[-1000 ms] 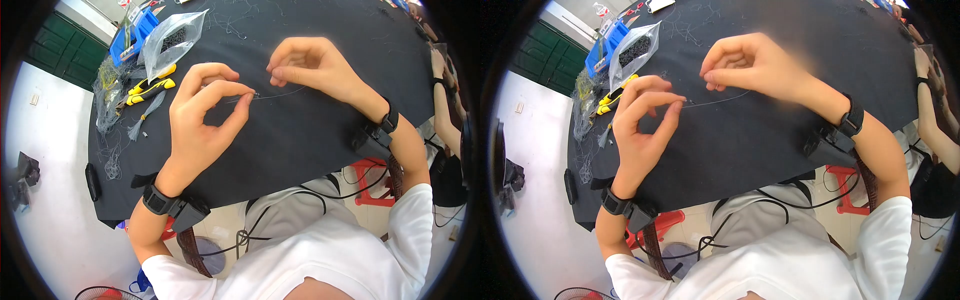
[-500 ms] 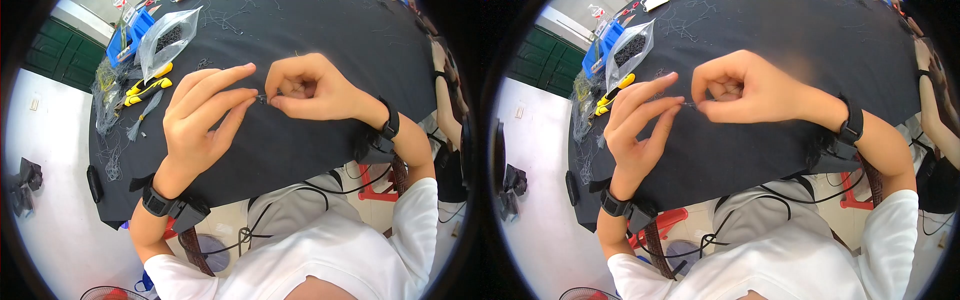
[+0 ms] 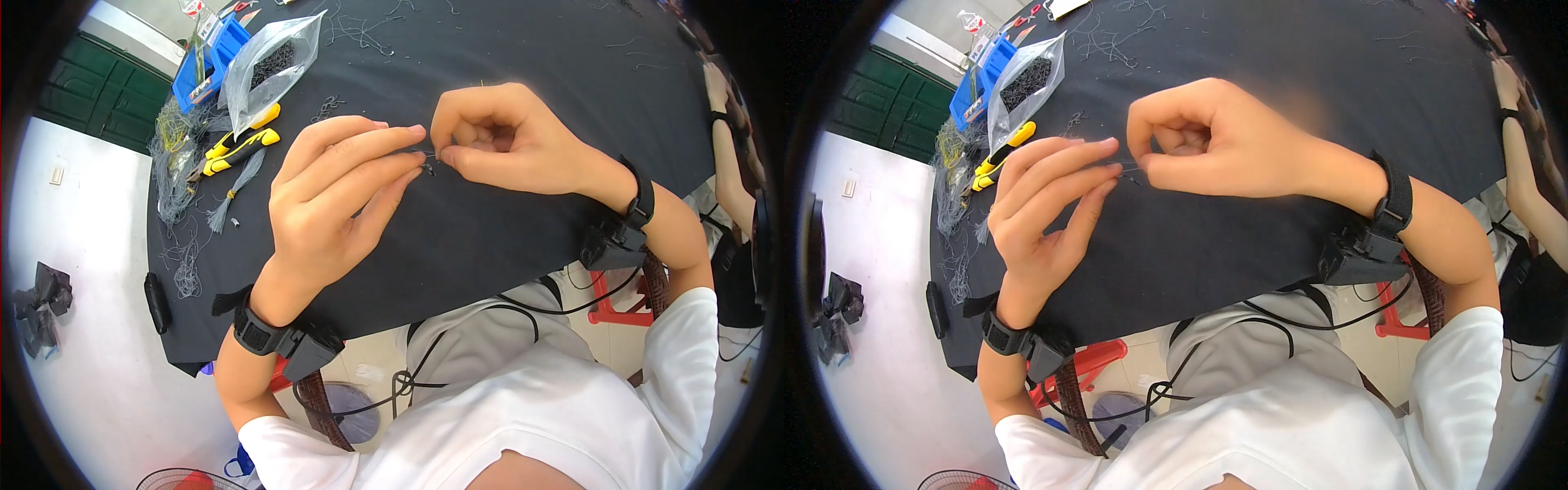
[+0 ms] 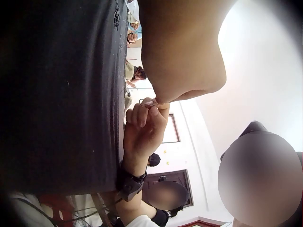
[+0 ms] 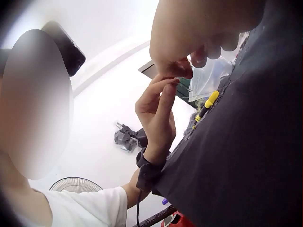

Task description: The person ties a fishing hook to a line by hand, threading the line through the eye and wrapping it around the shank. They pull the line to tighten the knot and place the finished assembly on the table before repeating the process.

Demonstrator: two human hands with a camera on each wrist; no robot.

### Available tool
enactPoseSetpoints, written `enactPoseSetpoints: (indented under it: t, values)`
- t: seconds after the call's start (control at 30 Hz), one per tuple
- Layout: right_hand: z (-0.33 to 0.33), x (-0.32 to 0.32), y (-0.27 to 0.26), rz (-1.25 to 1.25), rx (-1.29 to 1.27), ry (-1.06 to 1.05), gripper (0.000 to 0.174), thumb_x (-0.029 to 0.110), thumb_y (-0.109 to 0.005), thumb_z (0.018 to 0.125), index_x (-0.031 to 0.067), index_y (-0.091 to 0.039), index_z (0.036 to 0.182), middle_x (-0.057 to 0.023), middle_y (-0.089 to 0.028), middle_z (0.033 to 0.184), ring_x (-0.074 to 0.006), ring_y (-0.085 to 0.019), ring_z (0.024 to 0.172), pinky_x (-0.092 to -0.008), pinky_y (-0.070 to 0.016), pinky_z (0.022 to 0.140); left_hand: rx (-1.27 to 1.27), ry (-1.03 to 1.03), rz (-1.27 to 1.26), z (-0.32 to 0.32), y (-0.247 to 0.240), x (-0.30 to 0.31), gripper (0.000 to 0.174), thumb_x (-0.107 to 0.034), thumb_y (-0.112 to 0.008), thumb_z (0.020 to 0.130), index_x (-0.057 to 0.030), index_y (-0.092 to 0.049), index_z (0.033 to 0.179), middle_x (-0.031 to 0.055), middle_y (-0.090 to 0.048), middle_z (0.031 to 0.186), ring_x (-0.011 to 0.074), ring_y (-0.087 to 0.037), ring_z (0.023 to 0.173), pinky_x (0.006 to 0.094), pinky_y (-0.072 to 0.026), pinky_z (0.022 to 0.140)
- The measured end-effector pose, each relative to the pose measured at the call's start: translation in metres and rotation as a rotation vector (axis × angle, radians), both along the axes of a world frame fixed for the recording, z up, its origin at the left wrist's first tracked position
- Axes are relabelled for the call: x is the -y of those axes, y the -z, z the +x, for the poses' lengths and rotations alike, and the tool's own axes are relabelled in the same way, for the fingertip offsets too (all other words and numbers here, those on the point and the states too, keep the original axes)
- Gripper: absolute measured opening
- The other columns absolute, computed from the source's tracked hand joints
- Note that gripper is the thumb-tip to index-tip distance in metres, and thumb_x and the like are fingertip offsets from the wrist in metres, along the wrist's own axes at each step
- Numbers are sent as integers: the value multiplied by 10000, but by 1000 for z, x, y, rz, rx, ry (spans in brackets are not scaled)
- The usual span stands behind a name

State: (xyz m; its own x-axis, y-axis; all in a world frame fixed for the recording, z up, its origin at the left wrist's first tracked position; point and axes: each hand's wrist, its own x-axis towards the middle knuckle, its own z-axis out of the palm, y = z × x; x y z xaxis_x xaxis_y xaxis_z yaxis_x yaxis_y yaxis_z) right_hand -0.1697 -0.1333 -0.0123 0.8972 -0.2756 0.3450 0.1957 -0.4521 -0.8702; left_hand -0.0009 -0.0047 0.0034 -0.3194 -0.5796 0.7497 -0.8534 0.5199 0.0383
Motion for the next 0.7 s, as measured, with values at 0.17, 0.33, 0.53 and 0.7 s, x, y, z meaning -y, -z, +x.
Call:
enactPoseSetpoints:
  t: [0.17, 0.33, 0.53, 0.7]
  values:
    - [0, -1, 0, 9, -23, -28, 49, 84, -554, 758, 35, -553, 762, 50, -290, 542, -41, -262, 504, -231, -232, 468, 6, 24, 12, 0, 1, 0, 208, 27, -721, 595, -26, -672, 790, 41, -655, 893, 212, -578, 815, 293, -484, 684]
    - [0, 0, 0, -14, -27, -24, 58, 95, -554, 767, 37, -558, 771, 50, -316, 542, -39, -270, 503, -228, -236, 465, 2, 20, 8, 0, 1, 0, 211, 25, -722, 603, -26, -673, 802, 47, -643, 857, 213, -573, 800, 296, -480, 677]
    - [1, 0, 2, 0, -31, -20, 68, 106, -554, 778, 39, -558, 772, 53, -346, 543, -34, -282, 500, -221, -241, 462, -2, 18, 16, -1, 0, 0, 208, 26, -722, 600, -26, -672, 795, 42, -640, 849, 212, -571, 798, 296, -477, 674]
    - [1, 1, 1, -18, -47, -28, 52, 81, -551, 793, 31, -558, 782, 48, -397, 559, -26, -309, 505, -214, -247, 462, -17, 30, 18, -1, 2, 1, 201, 26, -719, 598, -26, -667, 785, 38, -643, 863, 212, -567, 795, 298, -476, 674]
